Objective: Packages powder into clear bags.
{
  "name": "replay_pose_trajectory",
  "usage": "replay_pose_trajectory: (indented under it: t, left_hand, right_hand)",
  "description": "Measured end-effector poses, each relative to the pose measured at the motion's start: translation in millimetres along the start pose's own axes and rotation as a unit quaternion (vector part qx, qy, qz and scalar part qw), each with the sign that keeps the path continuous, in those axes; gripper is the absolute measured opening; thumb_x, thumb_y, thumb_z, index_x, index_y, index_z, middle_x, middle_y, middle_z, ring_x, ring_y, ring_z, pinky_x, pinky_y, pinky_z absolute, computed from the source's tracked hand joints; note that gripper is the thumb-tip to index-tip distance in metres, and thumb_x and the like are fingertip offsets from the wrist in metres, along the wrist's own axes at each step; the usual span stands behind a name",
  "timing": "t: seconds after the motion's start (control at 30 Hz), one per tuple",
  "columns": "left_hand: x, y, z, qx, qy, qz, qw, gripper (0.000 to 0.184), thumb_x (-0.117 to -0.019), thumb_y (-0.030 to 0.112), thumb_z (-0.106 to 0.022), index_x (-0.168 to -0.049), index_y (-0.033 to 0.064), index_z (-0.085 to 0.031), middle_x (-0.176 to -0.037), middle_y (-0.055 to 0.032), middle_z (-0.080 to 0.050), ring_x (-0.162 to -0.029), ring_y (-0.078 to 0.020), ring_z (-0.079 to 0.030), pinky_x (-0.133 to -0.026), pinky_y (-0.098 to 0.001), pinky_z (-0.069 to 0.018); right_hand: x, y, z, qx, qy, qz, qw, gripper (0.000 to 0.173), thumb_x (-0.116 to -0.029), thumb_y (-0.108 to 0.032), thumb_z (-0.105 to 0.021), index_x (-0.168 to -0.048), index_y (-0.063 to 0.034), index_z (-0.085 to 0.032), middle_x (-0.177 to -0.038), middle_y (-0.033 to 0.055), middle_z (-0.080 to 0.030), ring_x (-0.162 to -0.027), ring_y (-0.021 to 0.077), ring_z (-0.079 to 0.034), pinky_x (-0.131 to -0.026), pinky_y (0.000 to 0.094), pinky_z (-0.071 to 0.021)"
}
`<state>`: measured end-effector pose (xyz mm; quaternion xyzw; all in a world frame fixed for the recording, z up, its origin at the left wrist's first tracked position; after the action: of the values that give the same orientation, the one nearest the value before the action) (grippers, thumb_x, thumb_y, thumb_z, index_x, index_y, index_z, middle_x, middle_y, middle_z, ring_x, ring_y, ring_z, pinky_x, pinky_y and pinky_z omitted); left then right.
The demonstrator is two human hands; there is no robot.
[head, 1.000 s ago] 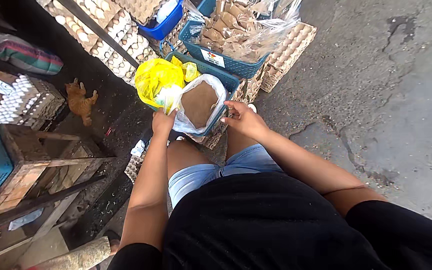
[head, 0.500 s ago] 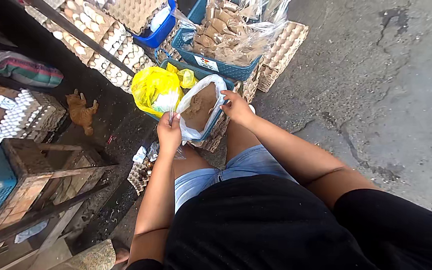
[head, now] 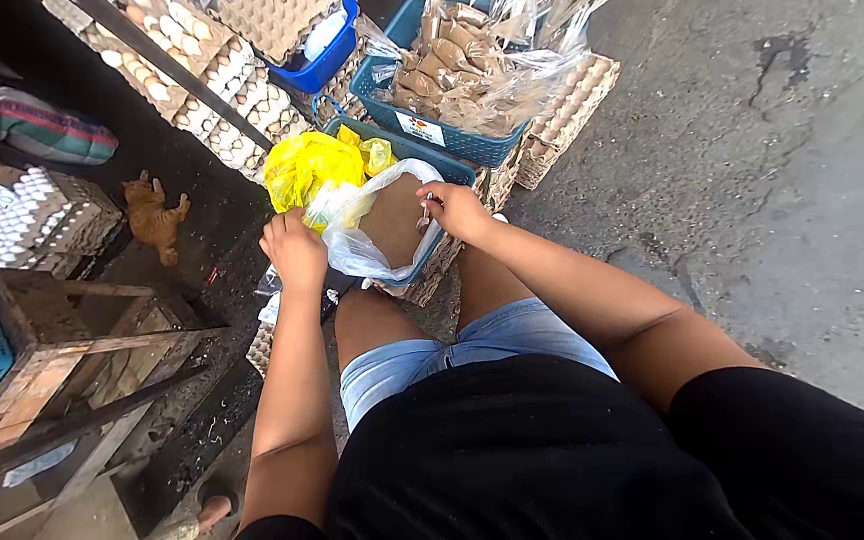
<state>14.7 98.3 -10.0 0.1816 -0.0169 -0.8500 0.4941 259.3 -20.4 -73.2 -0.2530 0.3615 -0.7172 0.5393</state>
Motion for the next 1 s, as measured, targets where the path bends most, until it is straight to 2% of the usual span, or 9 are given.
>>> replay_pose_trajectory:
  t: [0.07,0.13,0.27,0.4,0.5,0.57,0.67,0.83,1.0]
  left_hand:
    - [2.3,25.2,-10.9,0.019,0.037,-0.086,0.995,0.033,-0.1022,0.009,-0.047,-0.129,-0.0019,-0.064,-0.125,-0.0270,-0.064,-0.123,-0.0471,-0.057,-0.105,-0.0621,-0.0406]
    - [5.9,41.5,-41.0,0.067,-0.001,-0.140,0.988,0.034,-0.1049,0.012,-0.048,-0.133,-0.0028,-0.061,-0.128,-0.0269,-0.064,-0.126,-0.0458,-0.057,-0.108,-0.0599,-0.0421]
    - [21.0,34.9,-100.9,0.192,-0.136,-0.081,0.969,0.037,-0.1059,0.004,-0.044,-0.138,-0.0048,-0.058,-0.139,-0.0262,-0.059,-0.131,-0.0403,-0.057,-0.112,-0.0534,-0.0433]
    - [21.1,24.4,-102.5,0.335,-0.112,-0.027,0.935,0.025,-0.1041,0.004,-0.053,-0.119,-0.0063,-0.071,-0.115,-0.0221,-0.072,-0.107,-0.0290,-0.071,-0.100,-0.0443,-0.0540]
    - [17.5,19.9,-103.7,0.423,-0.096,0.006,0.901,0.019,-0.0996,0.011,-0.065,-0.108,-0.0054,-0.069,-0.100,-0.0158,-0.071,-0.087,-0.0166,-0.069,-0.084,-0.0338,-0.0579]
    - [15.6,22.8,-103.4,0.435,-0.094,-0.002,0.895,0.020,-0.0955,0.009,-0.071,-0.108,-0.0063,-0.066,-0.099,-0.0165,-0.070,-0.088,-0.0166,-0.067,-0.085,-0.0335,-0.0559]
    - [13.4,24.6,-105.7,0.436,-0.105,-0.010,0.894,0.030,-0.0933,0.007,-0.073,-0.119,-0.0054,-0.063,-0.097,-0.0155,-0.069,-0.086,-0.0164,-0.067,-0.083,-0.0331,-0.0563]
    - [17.0,19.1,-109.4,0.423,-0.103,-0.001,0.900,0.032,-0.0966,0.011,-0.070,-0.123,-0.0046,-0.062,-0.100,-0.0168,-0.070,-0.089,-0.0185,-0.069,-0.086,-0.0347,-0.0568]
    - [17.7,19.5,-108.8,0.419,-0.087,0.001,0.904,0.028,-0.0991,0.013,-0.066,-0.119,-0.0065,-0.063,-0.104,-0.0195,-0.071,-0.093,-0.0210,-0.071,-0.088,-0.0369,-0.0573]
  right_hand:
    - [-7.2,-4.5,6.4,0.002,0.039,0.008,0.999,0.030,-0.1067,-0.014,-0.051,-0.131,-0.0007,-0.064,-0.120,0.0206,-0.070,-0.110,0.0347,-0.068,-0.100,0.0520,-0.0517]
    - [-17.6,-8.6,10.6,0.019,0.083,0.020,0.996,0.033,-0.1079,-0.014,-0.048,-0.135,-0.0004,-0.061,-0.129,0.0214,-0.066,-0.119,0.0351,-0.065,-0.105,0.0496,-0.0493]
    - [-32.9,3.8,-0.7,0.029,0.113,0.008,0.993,0.036,-0.1095,-0.013,-0.043,-0.140,0.0023,-0.055,-0.132,0.0254,-0.062,-0.121,0.0388,-0.063,-0.105,0.0497,-0.0501]
    - [-32.6,16.8,-14.5,-0.012,0.064,-0.054,0.996,0.033,-0.1088,-0.008,-0.040,-0.136,0.0045,-0.054,-0.122,0.0252,-0.065,-0.106,0.0369,-0.068,-0.097,0.0501,-0.0537]
    - [-37.8,19.0,-17.4,-0.054,0.075,-0.088,0.992,0.032,-0.1093,-0.009,-0.039,-0.135,0.0036,-0.054,-0.116,0.0219,-0.067,-0.099,0.0322,-0.070,-0.092,0.0478,-0.0563]
    - [-39.2,16.7,-24.9,-0.083,0.041,-0.127,0.987,0.034,-0.1104,-0.012,-0.038,-0.138,0.0016,-0.052,-0.116,0.0199,-0.067,-0.098,0.0307,-0.071,-0.091,0.0482,-0.0571]
    - [-39.1,16.0,-30.8,-0.107,0.026,-0.154,0.982,0.035,-0.1106,-0.012,-0.038,-0.140,0.0018,-0.051,-0.118,0.0200,-0.067,-0.098,0.0297,-0.071,-0.091,0.0479,-0.0576]
    - [-36.8,15.6,-3.4,-0.240,0.106,-0.200,0.944,0.034,-0.1112,-0.011,-0.036,-0.139,0.0041,-0.048,-0.112,0.0151,-0.065,-0.082,0.0147,-0.069,-0.078,0.0325,-0.0598]
    - [-33.9,-5.0,33.8,-0.334,0.156,-0.181,0.912,0.031,-0.1114,-0.012,-0.037,-0.136,0.0018,-0.049,-0.105,0.0092,-0.064,-0.075,0.0094,-0.067,-0.072,0.0269,-0.0590]
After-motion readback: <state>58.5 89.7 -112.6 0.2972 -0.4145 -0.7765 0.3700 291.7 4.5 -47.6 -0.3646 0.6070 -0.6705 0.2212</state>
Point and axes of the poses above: each hand's wrist, its own x-axis away from the middle knuckle, its own z-axis out of the back of the hand, y = z × x, the point moved 3 cm from there along -x, towards the middle knuckle
